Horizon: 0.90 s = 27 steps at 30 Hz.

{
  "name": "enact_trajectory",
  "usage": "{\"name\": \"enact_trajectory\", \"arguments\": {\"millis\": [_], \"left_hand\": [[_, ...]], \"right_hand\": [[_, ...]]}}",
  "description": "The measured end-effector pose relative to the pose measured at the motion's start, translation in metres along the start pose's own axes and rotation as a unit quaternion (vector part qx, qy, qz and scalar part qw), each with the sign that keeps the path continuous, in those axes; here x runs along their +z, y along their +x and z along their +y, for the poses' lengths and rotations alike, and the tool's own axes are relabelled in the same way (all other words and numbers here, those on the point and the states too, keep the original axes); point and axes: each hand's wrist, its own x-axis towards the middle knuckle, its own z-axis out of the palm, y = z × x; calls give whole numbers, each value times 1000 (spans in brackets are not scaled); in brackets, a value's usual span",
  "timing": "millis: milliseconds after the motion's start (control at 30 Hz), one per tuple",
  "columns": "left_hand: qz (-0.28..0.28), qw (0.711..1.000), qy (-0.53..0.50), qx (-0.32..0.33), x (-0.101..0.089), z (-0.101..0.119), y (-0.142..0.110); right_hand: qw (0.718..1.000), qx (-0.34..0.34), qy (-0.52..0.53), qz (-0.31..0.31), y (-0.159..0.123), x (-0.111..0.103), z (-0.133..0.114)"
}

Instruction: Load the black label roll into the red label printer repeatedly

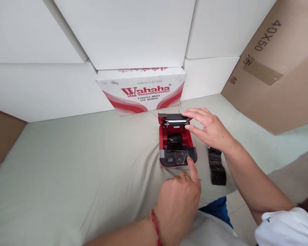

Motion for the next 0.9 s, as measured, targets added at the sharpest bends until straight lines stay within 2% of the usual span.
{"name": "enact_trajectory", "arguments": {"millis": [200,333,533,767,900], "left_hand": [[-36,999,25,24,-1,2,-4],[-44,998,29,33,-2,3,-7],[-59,996,36,50,-4,1,-6],[-28,998,21,59,0,0,-4],[-21,998,-3,51,0,1,-5]], "right_hand": [[999,-14,-46,-17,-10,-12,-19],[993,-18,-89,-77,-23,-15,-30],[976,-25,-135,-168,-32,-8,-36],[942,-51,-210,-256,-31,-7,-45],[942,-57,-221,-246,-32,-6,-42]]}}
